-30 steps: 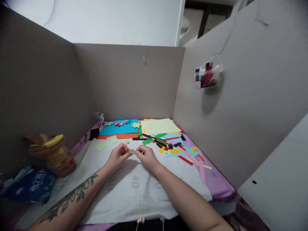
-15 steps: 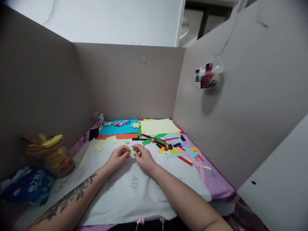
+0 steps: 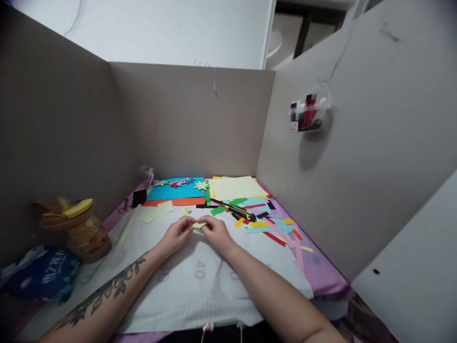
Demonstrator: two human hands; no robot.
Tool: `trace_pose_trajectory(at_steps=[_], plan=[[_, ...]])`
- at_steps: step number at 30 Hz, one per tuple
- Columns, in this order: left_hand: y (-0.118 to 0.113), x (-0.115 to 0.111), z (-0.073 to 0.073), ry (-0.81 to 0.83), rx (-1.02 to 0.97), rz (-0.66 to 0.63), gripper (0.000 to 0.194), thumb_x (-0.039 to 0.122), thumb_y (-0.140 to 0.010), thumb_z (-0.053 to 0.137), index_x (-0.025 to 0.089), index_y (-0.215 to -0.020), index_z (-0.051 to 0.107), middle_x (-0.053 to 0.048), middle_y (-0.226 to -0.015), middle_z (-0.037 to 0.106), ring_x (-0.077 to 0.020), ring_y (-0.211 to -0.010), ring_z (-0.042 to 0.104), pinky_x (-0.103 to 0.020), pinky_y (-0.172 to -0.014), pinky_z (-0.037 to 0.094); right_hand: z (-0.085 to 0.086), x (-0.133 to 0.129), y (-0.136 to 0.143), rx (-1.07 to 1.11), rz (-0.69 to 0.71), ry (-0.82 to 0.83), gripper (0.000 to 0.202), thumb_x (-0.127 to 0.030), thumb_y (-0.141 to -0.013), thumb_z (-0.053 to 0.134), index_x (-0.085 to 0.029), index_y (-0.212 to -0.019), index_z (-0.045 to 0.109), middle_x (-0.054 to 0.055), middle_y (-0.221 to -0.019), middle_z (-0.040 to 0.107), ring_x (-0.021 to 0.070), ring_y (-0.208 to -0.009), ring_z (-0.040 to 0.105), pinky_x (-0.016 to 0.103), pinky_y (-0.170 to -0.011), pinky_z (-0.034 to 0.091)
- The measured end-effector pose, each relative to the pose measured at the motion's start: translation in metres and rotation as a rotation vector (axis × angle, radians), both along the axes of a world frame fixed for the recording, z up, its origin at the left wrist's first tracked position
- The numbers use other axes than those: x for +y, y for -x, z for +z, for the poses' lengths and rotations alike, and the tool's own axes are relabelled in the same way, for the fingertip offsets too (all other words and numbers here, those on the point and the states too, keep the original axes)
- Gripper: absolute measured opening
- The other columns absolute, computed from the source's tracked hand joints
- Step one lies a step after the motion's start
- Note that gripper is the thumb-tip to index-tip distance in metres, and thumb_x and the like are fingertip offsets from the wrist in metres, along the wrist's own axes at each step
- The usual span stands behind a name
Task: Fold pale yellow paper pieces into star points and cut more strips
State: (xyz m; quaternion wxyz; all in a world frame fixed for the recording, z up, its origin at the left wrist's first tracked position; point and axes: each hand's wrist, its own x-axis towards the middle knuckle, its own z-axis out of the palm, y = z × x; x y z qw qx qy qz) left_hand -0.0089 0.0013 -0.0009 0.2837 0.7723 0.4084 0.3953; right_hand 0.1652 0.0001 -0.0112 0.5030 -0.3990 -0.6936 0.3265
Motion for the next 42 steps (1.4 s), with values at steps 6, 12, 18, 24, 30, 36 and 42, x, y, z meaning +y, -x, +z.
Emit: trace_pose_trajectory(at_steps=[6,12,18,24,30,36,42], plan=[[-0.005,-0.009,0.006,0.03,0.099,0.07,0.019,0.03,-0.08,0.049,0.017,-0.072,0.06,0.001,-0.062,0.058,-0.0124,-0.059,0.049,-0.022,-0.057,0.035,-0.001,0.001,0.001,0.011,-0.061,0.069,0.014,-0.029,-0.074,0.058,-0.018,-0.066,0.052,-0.005,-0.059,0.048,0.0107,-0.056,0.042,0.022,-0.054,0.033],[-0.006,-0.007,0.004,0.175,-0.018,0.177,0.022,0.034,-0.078,0.05,0.016,-0.069,0.058,0.003,-0.054,0.055,-0.0122,-0.05,0.048,-0.022,-0.052,0.034,0.001,0.007,0.002,0.297,0.034,0.287,0.025,-0.042,-0.075,0.056,-0.018,-0.069,0.052,-0.002,-0.066,0.05,0.0115,-0.062,0.047,0.022,-0.054,0.04],[-0.007,-0.006,0.005,0.19,-0.064,0.219,0.023,0.037,-0.076,0.052,0.016,-0.068,0.059,0.002,-0.054,0.056,-0.0127,-0.051,0.05,-0.022,-0.052,0.034,0.005,0.004,0.004,0.576,0.16,0.63,0.034,-0.041,-0.06,0.072,-0.018,-0.074,0.051,-0.002,-0.069,0.057,0.0132,-0.062,0.06,0.019,-0.048,0.04],[-0.006,-0.007,0.002,0.135,-0.025,0.223,0.022,0.035,-0.077,0.05,0.017,-0.069,0.06,0.001,-0.057,0.059,-0.0128,-0.053,0.051,-0.022,-0.054,0.035,0.007,0.003,0.002,0.605,0.186,0.701,0.032,-0.029,-0.054,0.076,-0.017,-0.072,0.053,-0.002,-0.064,0.059,0.0137,-0.061,0.063,0.019,-0.048,0.041],[-0.008,-0.008,0.001,0.127,0.003,0.205,0.021,0.032,-0.077,0.051,0.017,-0.071,0.063,0.001,-0.058,0.061,-0.013,-0.055,0.053,-0.023,-0.055,0.037,0.003,0.004,0.003,0.484,0.144,0.575,0.025,-0.026,-0.056,0.074,-0.017,-0.072,0.058,-0.002,-0.062,0.06,0.0116,-0.056,0.058,0.02,-0.048,0.038],[-0.009,-0.011,0.008,0.227,-0.031,0.139,0.024,0.034,-0.075,0.052,0.016,-0.077,0.068,-0.001,-0.06,0.062,-0.0126,-0.053,0.052,-0.022,-0.053,0.038,0.005,0.002,0.001,0.26,0.103,0.418,0.016,-0.03,-0.065,0.066,-0.015,-0.07,0.061,0.0,-0.061,0.061,0.011,-0.056,0.053,0.022,-0.053,0.038],[-0.007,-0.01,0.012,0.334,-0.114,0.077,0.035,0.043,-0.078,0.05,0.014,-0.076,0.069,-0.001,-0.06,0.06,-0.0104,-0.05,0.046,-0.021,-0.049,0.036,0.009,0.001,-0.004,0.101,0.07,0.24,0.008,-0.024,-0.068,0.06,-0.016,-0.066,0.062,-0.002,-0.06,0.059,0.0113,-0.058,0.051,0.023,-0.058,0.038]])
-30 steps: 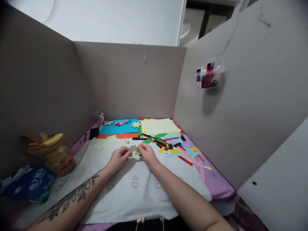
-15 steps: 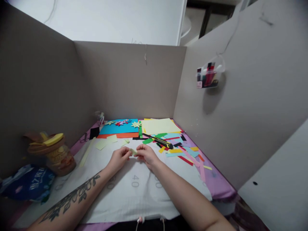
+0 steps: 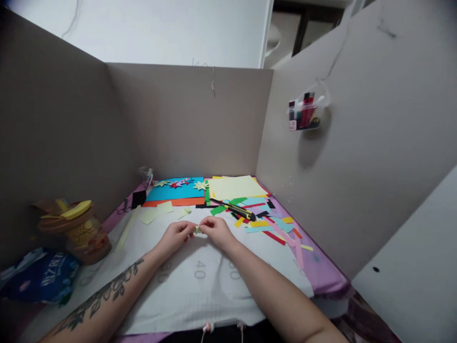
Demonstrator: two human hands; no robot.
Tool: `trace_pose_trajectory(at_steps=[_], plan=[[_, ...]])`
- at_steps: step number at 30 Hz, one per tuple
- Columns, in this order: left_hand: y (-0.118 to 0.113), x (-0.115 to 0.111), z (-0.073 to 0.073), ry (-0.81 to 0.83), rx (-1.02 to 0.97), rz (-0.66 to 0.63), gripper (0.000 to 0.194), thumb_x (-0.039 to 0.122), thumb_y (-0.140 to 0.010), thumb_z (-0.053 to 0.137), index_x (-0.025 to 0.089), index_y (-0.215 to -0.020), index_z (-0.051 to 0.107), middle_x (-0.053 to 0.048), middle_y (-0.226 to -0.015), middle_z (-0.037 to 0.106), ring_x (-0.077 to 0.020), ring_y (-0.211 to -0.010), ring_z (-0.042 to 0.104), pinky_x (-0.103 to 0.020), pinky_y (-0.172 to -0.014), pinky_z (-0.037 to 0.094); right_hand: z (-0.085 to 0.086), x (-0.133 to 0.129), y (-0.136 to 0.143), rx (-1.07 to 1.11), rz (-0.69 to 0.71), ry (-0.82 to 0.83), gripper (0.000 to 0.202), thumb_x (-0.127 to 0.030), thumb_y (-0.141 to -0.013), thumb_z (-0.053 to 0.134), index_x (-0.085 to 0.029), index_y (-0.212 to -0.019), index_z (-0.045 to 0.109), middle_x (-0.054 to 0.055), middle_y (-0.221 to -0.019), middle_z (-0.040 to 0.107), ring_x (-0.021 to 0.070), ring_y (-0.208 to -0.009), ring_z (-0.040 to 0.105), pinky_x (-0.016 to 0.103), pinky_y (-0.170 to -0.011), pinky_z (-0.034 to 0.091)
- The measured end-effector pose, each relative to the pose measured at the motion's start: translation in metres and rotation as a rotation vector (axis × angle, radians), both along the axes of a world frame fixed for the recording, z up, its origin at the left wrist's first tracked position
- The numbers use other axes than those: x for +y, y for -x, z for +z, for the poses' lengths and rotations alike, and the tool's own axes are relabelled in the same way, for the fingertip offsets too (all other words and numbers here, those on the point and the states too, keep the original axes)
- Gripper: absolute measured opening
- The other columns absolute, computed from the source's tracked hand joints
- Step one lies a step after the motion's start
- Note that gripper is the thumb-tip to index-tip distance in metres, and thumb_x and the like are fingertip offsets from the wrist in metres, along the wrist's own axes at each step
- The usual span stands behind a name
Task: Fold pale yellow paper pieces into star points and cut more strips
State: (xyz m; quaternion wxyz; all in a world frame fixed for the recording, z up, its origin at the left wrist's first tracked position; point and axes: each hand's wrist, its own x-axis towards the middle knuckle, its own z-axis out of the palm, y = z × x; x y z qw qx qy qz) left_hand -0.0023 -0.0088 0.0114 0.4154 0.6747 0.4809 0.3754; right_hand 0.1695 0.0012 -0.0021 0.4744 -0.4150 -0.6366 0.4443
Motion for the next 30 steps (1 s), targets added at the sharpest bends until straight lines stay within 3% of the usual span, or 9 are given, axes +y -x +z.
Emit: trace_pose_trajectory(at_steps=[15,18,25,30], plan=[[-0.0019,-0.002,0.0029,0.045,0.018,0.007,0.029,0.039,-0.07,0.06,0.013,-0.075,0.072,-0.001,-0.059,0.063,-0.0115,-0.052,0.049,-0.022,-0.052,0.038,0.0041,-0.0012,-0.0063,-0.219,0.014,-0.138,0.011,-0.025,-0.072,0.061,-0.017,-0.066,0.065,0.001,-0.066,0.062,0.0128,-0.063,0.053,0.023,-0.058,0.039],[-0.0018,-0.0017,0.0014,0.043,0.021,0.002,0.024,0.034,-0.07,0.059,0.013,-0.07,0.07,-0.001,-0.057,0.061,-0.0111,-0.052,0.049,-0.022,-0.051,0.037,0.0028,-0.0006,-0.0069,-0.217,0.043,-0.116,0.009,-0.024,-0.071,0.061,-0.017,-0.066,0.063,-0.001,-0.063,0.059,0.0114,-0.059,0.05,0.022,-0.056,0.037],[-0.0038,-0.0029,-0.0031,0.125,-0.04,-0.043,0.028,0.041,-0.071,0.059,0.014,-0.071,0.062,0.0,-0.054,0.06,-0.0093,-0.045,0.047,-0.02,-0.045,0.035,0.0006,0.0003,-0.0058,-0.125,0.055,-0.139,0.003,-0.019,-0.068,0.06,-0.017,-0.067,0.057,-0.003,-0.063,0.055,0.01,-0.058,0.048,0.021,-0.054,0.037],[-0.0051,-0.0031,-0.0017,0.082,-0.074,0.049,0.028,0.042,-0.071,0.059,0.014,-0.07,0.06,0.001,-0.053,0.058,-0.0093,-0.045,0.046,-0.02,-0.046,0.036,0.0034,-0.0023,-0.0044,-0.102,0.013,-0.13,0.01,-0.025,-0.073,0.057,-0.018,-0.076,0.064,0.001,-0.075,0.063,0.0138,-0.069,0.056,0.025,-0.061,0.043]])
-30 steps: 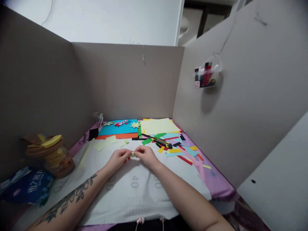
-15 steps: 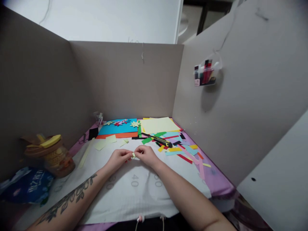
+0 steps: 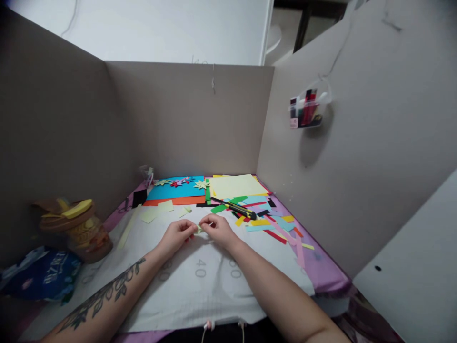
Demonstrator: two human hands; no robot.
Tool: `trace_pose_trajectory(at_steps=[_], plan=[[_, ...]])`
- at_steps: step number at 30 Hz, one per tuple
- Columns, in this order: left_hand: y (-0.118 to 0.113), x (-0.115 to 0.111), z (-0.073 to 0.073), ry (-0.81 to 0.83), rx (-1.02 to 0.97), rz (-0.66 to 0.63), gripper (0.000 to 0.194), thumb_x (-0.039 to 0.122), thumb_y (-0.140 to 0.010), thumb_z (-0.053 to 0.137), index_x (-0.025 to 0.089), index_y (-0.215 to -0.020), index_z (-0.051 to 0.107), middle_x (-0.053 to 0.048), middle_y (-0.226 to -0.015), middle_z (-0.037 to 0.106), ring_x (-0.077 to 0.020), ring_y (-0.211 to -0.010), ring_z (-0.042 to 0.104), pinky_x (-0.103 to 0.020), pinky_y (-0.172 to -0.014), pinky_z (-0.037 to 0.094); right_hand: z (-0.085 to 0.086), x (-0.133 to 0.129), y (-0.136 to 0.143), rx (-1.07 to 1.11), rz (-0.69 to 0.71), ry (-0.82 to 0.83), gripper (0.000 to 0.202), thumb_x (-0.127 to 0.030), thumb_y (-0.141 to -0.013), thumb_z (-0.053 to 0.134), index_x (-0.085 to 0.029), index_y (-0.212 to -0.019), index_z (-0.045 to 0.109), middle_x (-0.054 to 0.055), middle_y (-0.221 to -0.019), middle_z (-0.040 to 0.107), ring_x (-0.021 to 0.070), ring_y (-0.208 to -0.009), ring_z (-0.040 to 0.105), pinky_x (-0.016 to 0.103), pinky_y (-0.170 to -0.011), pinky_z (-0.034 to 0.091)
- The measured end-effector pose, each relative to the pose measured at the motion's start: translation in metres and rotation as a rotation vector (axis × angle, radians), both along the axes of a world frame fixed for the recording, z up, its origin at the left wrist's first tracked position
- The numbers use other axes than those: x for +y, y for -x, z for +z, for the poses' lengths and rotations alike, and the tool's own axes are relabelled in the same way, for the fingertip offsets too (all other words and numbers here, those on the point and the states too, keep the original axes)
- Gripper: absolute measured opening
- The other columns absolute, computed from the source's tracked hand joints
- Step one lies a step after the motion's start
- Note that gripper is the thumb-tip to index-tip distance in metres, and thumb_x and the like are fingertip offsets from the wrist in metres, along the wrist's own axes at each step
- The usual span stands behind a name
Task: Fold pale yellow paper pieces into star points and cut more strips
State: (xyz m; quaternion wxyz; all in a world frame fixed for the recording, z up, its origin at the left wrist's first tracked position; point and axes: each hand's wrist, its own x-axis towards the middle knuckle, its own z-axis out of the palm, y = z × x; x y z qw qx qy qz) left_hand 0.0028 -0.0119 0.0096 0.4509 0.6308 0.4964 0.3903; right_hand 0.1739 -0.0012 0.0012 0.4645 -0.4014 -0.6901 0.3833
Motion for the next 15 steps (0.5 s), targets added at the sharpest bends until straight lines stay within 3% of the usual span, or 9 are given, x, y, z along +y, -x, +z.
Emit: trace_pose_trajectory(at_steps=[10,15], plan=[[0.0,0.0,-0.001,-0.102,0.031,0.018,0.024,0.038,-0.073,0.057,0.014,-0.072,0.063,-0.002,-0.062,0.062,-0.0125,-0.055,0.053,-0.022,-0.053,0.041,-0.003,-0.003,0.008,-0.018,-0.075,0.01,0.01,-0.025,-0.073,0.057,-0.017,-0.068,0.06,0.0,-0.066,0.059,0.0122,-0.063,0.052,0.023,-0.058,0.039],[0.0,0.002,-0.003,-0.201,0.079,-0.009,0.022,0.035,-0.074,0.053,0.016,-0.066,0.06,0.001,-0.058,0.055,-0.0118,-0.056,0.048,-0.022,-0.053,0.038,-0.006,-0.005,0.013,-0.076,-0.096,0.017,0.01,-0.023,-0.071,0.056,-0.017,-0.062,0.058,-0.002,-0.058,0.055,0.0112,-0.057,0.048,0.022,-0.056,0.037]])
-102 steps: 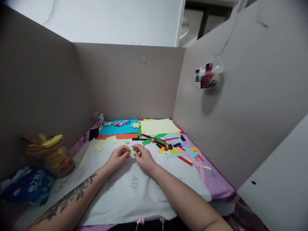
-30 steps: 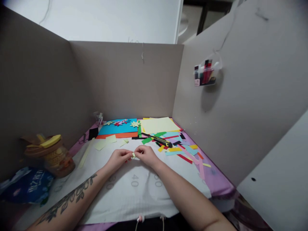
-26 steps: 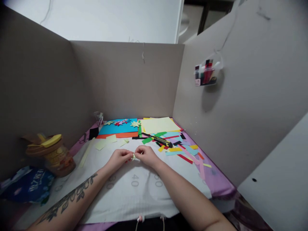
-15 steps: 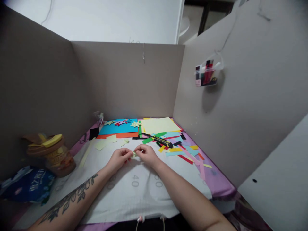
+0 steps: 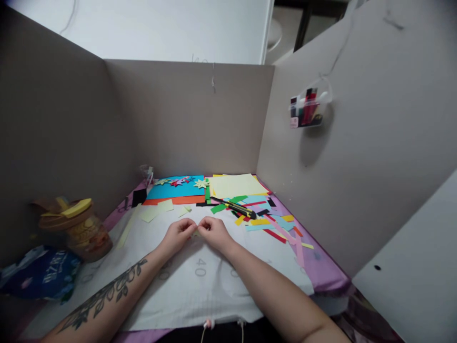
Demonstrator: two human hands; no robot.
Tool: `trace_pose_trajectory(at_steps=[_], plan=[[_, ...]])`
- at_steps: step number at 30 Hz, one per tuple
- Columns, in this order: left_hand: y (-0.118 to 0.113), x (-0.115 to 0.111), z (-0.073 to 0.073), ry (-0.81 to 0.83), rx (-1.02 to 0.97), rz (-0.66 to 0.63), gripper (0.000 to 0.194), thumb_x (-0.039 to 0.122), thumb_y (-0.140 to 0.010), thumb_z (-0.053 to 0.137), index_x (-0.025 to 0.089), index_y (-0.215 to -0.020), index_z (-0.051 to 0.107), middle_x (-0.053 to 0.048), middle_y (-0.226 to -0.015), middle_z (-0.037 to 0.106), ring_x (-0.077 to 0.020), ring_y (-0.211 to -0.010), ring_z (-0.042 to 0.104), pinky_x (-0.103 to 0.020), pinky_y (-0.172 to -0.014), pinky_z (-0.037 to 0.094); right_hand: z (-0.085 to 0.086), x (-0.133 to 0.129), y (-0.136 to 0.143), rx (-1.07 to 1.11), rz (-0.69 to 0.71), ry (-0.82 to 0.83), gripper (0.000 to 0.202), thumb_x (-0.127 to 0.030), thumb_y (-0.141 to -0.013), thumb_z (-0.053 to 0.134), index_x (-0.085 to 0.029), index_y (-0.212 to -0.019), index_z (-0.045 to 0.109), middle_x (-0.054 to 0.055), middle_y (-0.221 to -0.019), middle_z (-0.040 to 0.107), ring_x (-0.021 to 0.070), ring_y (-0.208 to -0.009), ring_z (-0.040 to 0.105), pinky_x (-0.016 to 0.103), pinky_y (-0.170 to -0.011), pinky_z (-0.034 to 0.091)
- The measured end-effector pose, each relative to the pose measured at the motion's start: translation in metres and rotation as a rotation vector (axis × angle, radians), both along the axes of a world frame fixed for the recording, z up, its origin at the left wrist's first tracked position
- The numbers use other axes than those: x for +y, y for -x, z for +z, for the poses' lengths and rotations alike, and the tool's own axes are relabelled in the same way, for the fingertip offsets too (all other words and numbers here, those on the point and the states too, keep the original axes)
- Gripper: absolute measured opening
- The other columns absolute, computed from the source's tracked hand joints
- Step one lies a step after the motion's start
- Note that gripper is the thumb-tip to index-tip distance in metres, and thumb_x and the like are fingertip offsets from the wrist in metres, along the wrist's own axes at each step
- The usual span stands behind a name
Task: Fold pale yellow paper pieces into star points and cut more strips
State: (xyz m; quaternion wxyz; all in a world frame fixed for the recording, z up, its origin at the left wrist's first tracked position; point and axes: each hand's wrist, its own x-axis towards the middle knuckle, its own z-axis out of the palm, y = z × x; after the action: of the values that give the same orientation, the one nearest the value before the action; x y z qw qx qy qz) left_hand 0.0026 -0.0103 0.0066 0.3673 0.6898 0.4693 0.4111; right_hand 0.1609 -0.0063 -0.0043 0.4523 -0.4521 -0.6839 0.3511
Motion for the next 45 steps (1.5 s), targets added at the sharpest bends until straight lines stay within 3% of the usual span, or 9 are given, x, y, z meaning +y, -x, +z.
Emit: trace_pose_trajectory(at_steps=[6,9,13,19,23,27,34,38,45], plan=[[0.0,0.001,-0.002,0.065,-0.042,-0.045,0.021,0.035,-0.076,0.052,0.016,-0.071,0.059,0.003,-0.059,0.053,-0.0108,-0.053,0.047,-0.022,-0.051,0.036,0.0,-0.001,0.001,-0.014,0.038,0.075,0.016,-0.026,-0.072,0.054,-0.017,-0.058,0.052,-0.004,-0.054,0.048,0.0099,-0.054,0.042,0.021,-0.052,0.033],[0.001,0.004,-0.004,0.101,-0.117,-0.069,0.017,0.028,-0.071,0.057,0.016,-0.081,0.058,0.002,-0.069,0.056,-0.0097,-0.055,0.049,-0.021,-0.053,0.038,0.0,0.001,0.001,0.002,0.039,0.112,0.014,-0.026,-0.071,0.053,-0.018,-0.059,0.05,-0.005,-0.053,0.046,0.01,-0.053,0.041,0.021,-0.051,0.031],[0.001,0.007,-0.006,0.108,-0.184,-0.062,0.032,0.015,-0.061,0.061,0.016,-0.092,0.052,0.002,-0.075,0.057,-0.0089,-0.059,0.051,-0.02,-0.055,0.039,-0.002,0.003,0.0,0.052,0.06,0.129,0.012,-0.024,-0.071,0.051,-0.018,-0.06,0.047,-0.005,-0.055,0.045,0.0099,-0.053,0.039,0.021,-0.05,0.03],[-0.001,0.004,-0.005,0.173,-0.252,-0.122,0.052,0.014,-0.058,0.067,0.017,-0.106,0.047,0.004,-0.071,0.054,-0.0105,-0.064,0.054,-0.021,-0.058,0.041,-0.007,0.005,0.001,0.016,0.022,0.072,0.016,-0.029,-0.079,0.044,-0.019,-0.067,0.045,-0.004,-0.06,0.046,0.0114,-0.057,0.042,0.022,-0.053,0.032],[-0.003,0.002,-0.005,0.181,-0.316,-0.077,0.039,0.024,-0.066,0.064,0.016,-0.1,0.047,0.005,-0.066,0.054,-0.0099,-0.06,0.053,-0.02,-0.055,0.039,-0.01,0.005,0.003,0.046,0.049,0.13,0.015,-0.03,-0.08,0.044,-0.02,-0.07,0.044,-0.005,-0.057,0.046,0.011,-0.052,0.04,0.022,-0.05,0.031],[-0.001,0.004,-0.006,0.149,-0.337,0.028,0.028,0.024,-0.069,0.059,0.018,-0.093,0.045,0.008,-0.058,0.05,-0.0068,-0.05,0.047,-0.017,-0.049,0.034,-0.012,0.005,0.003,0.071,0.109,0.173,0.016,-0.029,-0.076,0.049,-0.02,-0.064,0.042,-0.006,-0.053,0.043,0.0094,-0.049,0.036,0.021,-0.047,0.028],[0.004,0.01,-0.012,0.052,-0.165,-0.019,0.017,0.026,-0.076,0.051,0.018,-0.09,0.048,0.008,-0.054,0.049,-0.0093,-0.05,0.046,-0.019,-0.049,0.035,-0.009,0.005,0.002,0.102,0.09,0.142,0.015,-0.028,-0.073,0.052,-0.019,-0.064,0.045,-0.006,-0.056,0.044,0.0089,-0.052,0.037,0.021,-0.05,0.029],[0.003,0.01,-0.014,0.064,-0.147,0.009,0.019,0.028,-0.08,0.046,0.017,-0.096,0.049,0.006,-0.057,0.051,-0.01,-0.053,0.049,-0.02,-0.051,0.037,-0.008,0.007,0.001,0.119,0.068,0.149,0.014,-0.027,-0.073,0.051,-0.019,-0.063,0.045,-0.006,-0.055,0.045,0.0089,-0.051,0.037,0.021,-0.05,0.029],[-0.003,0.004,-0.019,0.1,-0.141,-0.09,0.035,0.021,-0.068,0.06,0.018,-0.098,0.042,0.007,-0.059,0.055,-0.0097,-0.05,0.053,-0.019,-0.049,0.038,-0.016,0.005,0.003,0.173,0.097,0.136,0.014,-0.029,-0.072,0.054,-0.018,-0.065,0.047,-0.005,-0.057,0.048,0.0095,-0.053,0.041,0.022,-0.052,0.033]])
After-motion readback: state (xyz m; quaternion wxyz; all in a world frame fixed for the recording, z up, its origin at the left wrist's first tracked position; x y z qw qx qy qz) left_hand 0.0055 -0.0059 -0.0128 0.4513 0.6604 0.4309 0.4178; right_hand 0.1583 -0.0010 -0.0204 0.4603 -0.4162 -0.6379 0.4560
